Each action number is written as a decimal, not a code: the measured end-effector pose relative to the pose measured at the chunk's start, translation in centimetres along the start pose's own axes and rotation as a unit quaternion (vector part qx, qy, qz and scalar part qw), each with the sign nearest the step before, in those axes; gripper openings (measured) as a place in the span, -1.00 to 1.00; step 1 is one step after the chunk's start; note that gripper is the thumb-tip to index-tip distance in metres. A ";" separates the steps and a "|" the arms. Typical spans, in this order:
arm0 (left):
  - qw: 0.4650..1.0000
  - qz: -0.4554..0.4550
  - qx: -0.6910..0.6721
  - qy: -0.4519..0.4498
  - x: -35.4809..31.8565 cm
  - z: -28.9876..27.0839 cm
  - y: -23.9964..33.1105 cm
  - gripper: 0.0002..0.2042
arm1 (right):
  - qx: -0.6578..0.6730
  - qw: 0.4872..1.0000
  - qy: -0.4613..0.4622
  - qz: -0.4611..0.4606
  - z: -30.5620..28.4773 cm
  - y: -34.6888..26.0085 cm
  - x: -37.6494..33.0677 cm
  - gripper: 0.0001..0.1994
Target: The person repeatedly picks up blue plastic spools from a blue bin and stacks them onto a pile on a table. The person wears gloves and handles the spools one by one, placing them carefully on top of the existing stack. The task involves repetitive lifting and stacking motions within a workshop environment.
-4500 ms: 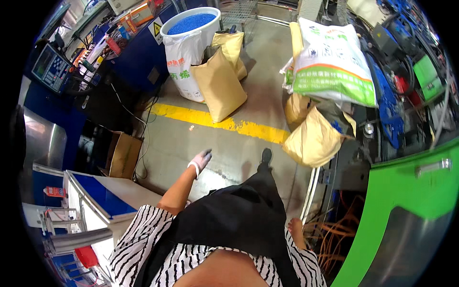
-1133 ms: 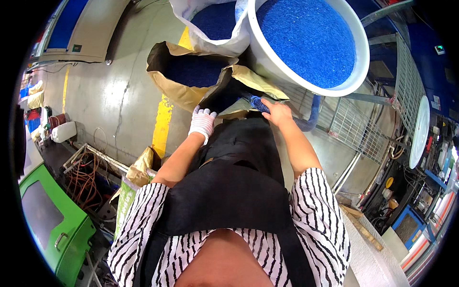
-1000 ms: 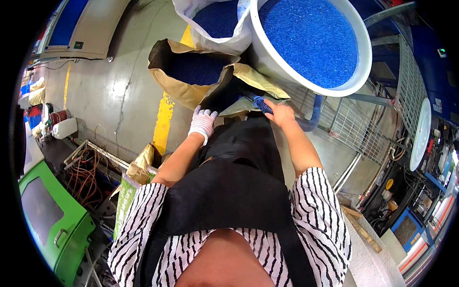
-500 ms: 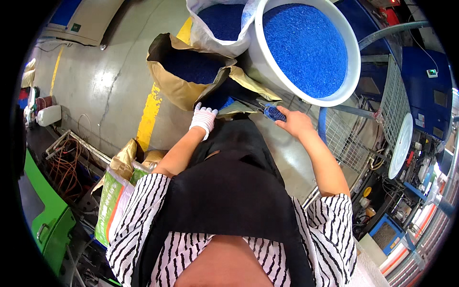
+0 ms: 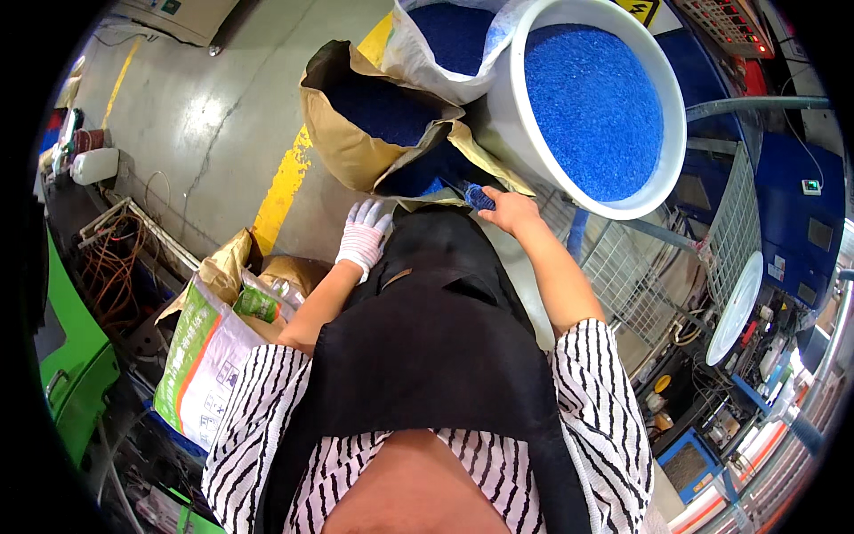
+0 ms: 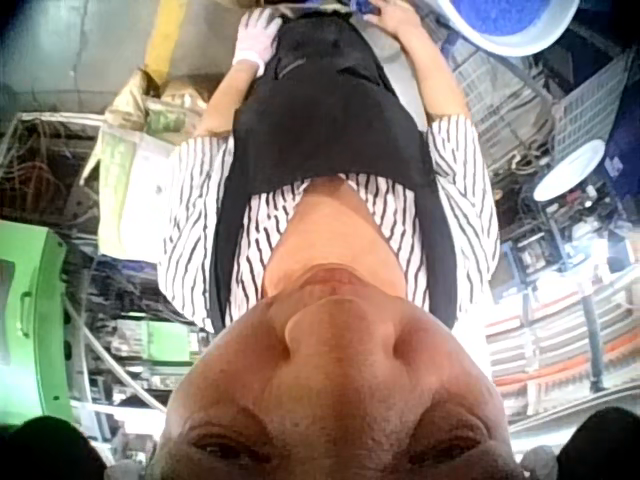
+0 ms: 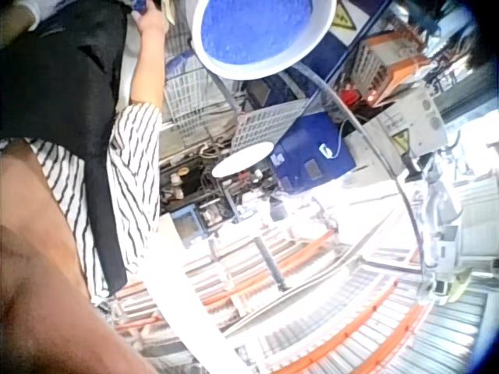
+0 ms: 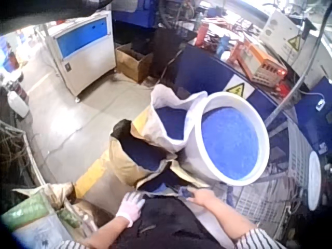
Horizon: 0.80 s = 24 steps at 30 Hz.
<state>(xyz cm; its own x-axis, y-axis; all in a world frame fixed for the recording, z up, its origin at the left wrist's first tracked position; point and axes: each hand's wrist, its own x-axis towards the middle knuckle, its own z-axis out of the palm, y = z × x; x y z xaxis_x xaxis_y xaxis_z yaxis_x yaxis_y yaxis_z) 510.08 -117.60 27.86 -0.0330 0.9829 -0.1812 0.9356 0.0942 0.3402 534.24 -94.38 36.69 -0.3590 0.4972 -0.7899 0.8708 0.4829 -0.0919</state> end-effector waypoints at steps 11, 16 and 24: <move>0.979 -0.193 -0.043 -0.057 -7.1 3.1 -2.5 -0.53 | 0.061 0.992 -0.057 -0.093 -5.0 3.4 -5.8 -0.36; 0.969 -0.221 -0.062 -0.088 -7.1 3.8 -2.0 -0.54 | 0.037 0.992 -0.048 -0.113 -4.1 3.5 -5.2 -0.37; 0.964 -0.235 -0.092 -0.086 -5.5 3.6 -1.5 -0.56 | 0.065 0.987 -0.012 -0.144 -5.5 1.7 -8.5 -0.41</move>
<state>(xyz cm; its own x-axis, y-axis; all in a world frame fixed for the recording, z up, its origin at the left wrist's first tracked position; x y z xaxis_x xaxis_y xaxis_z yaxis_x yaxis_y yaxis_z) 510.15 -123.75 25.07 -0.3648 0.7852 -0.5004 0.7525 0.5651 0.3383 536.89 -93.82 46.57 -0.5919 0.3350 -0.7331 0.7698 0.5046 -0.3910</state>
